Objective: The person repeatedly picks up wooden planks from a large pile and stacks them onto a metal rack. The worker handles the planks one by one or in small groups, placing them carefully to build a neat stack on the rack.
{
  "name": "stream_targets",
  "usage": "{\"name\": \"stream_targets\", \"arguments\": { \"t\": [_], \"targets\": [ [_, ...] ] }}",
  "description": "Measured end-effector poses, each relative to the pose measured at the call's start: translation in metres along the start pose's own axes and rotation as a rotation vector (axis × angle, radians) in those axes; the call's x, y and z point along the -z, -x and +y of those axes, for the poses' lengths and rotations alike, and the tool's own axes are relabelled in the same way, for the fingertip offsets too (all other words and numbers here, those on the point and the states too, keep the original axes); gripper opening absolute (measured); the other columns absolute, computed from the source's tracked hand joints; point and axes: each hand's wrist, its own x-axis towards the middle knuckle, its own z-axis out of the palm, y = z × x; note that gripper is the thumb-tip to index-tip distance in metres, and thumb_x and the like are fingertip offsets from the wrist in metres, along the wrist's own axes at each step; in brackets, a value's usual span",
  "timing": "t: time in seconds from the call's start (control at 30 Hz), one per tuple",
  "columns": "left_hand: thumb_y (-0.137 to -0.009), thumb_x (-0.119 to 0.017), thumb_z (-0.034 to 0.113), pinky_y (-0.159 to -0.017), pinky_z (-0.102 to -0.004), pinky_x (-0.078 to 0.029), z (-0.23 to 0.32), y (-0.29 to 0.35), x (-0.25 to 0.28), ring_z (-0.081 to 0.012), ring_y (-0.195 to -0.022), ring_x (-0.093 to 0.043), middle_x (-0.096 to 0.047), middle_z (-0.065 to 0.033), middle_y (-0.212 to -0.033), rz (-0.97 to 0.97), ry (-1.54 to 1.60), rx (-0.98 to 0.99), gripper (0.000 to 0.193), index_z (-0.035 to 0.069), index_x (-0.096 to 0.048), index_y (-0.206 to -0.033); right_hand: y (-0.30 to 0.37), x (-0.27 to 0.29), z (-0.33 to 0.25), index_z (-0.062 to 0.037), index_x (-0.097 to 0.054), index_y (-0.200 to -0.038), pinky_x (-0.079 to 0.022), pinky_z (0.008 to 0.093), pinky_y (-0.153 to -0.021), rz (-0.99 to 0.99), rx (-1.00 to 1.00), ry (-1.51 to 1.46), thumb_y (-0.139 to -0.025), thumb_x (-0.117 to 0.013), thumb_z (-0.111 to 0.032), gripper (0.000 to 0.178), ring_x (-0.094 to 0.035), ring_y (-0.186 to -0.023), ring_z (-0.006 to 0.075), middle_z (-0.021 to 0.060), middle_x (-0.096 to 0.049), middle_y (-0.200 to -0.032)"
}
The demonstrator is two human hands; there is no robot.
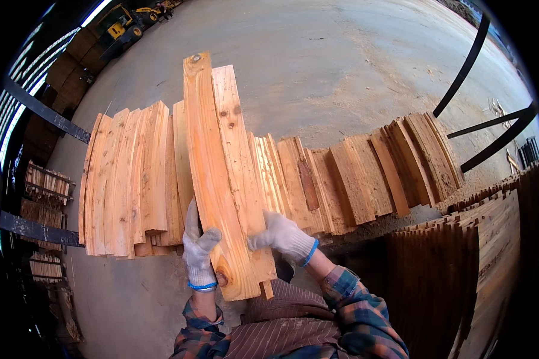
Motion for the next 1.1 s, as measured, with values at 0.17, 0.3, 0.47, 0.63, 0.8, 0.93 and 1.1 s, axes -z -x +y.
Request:
{"name": "stream_targets", "arguments": {
  "t": [0.17,0.3,0.47,0.63,0.8,0.93,1.1],
  "targets": [
    [-0.072,-0.084,0.047,-0.103,-0.0382,-0.044,-0.003,-0.025,-0.104,-0.028,-0.125,-0.049,-0.047,-0.0185,-0.143,-0.192,0.09,-0.186,0.106,-0.005,-0.033,-0.149,0.089,0.073,-0.071,-0.0009,-0.048,-0.139,-0.051,0.0338,-0.091,0.287,0.04,0.333,-0.068,-0.085,-0.03,0.085,-0.064,-0.105,0.0191,0.0139,-0.069,-0.117],
    [-0.06,-0.086,0.056,-0.103,-0.0437,-0.047,0.004,-0.014,-0.211,-0.0354,-0.129,-0.047,-0.036,-0.0211,-0.148,-0.349,0.29,-0.164,0.129,0.001,-0.018,-0.155,0.203,0.107,-0.104,-0.0072,-0.032,-0.151,-0.052,0.0401,-0.093,0.641,0.194,0.594,-0.069,-0.079,-0.041,0.101,-0.064,-0.107,0.0373,0.0271,-0.063,-0.12],
    [-0.058,-0.08,0.031,-0.102,-0.0467,-0.049,0.052,0.084,-0.368,-0.0359,-0.125,-0.049,-0.04,-0.0178,-0.143,-0.59,0.591,-0.114,0.12,0.008,-0.017,-0.157,0.395,0.12,-0.11,-0.0066,-0.035,-0.15,-0.053,0.0396,-0.094,1.101,0.192,0.72,-0.068,-0.08,-0.04,0.099,-0.064,-0.107,0.0376,0.0255,-0.064,-0.117],
    [-0.054,-0.066,0.009,-0.103,-0.0396,-0.046,0.114,0.203,-0.507,-0.0288,-0.119,-0.053,-0.051,-0.0136,-0.133,-0.892,0.744,-0.045,0.107,0.003,-0.028,-0.153,0.558,0.147,-0.097,-0.0054,-0.03,-0.152,-0.055,0.0369,-0.096,1.411,0.18,0.828,-0.068,-0.077,-0.013,0.097,-0.065,-0.11,0.034,0.0239,-0.062,-0.123],
    [-0.06,-0.069,-0.003,-0.087,-0.0329,-0.054,0.1,0.266,-0.614,-0.0197,-0.096,-0.064,-0.066,-0.0079,-0.109,-1.361,0.583,0.111,0.07,0.002,-0.052,-0.128,0.657,0.201,-0.049,-0.012,-0.03,-0.153,-0.056,0.0377,-0.093,1.599,0.14,0.686,-0.068,-0.078,-0.014,0.098,-0.068,-0.104,0.034,0.0219,-0.065,-0.121],
    [-0.061,-0.082,0.003,-0.09,-0.0338,-0.055,0.086,0.304,-0.645,-0.0204,-0.104,-0.064,-0.068,-0.0097,-0.111,-1.442,0.413,-0.013,0.082,0.005,-0.047,-0.135,0.686,0.237,-0.019,-0.0112,-0.036,-0.149,-0.053,0.036,-0.098,1.643,0.087,0.669,-0.071,-0.079,-0.021,0.089,-0.064,-0.111,0.0324,0.0196,-0.063,-0.125],
    [-0.066,-0.084,0.01,-0.093,-0.0356,-0.054,0.087,0.325,-0.669,-0.0207,-0.109,-0.063,-0.066,-0.0113,-0.12,-1.42,0.431,-0.177,0.092,0.009,-0.038,-0.146,0.7,0.223,-0.017,-0.0076,-0.051,-0.135,-0.053,0.0364,-0.095,1.733,0.068,0.449,-0.07,-0.081,-0.022,0.073,-0.064,-0.112,0.0318,0.0174,-0.065,-0.124]
  ]
}}
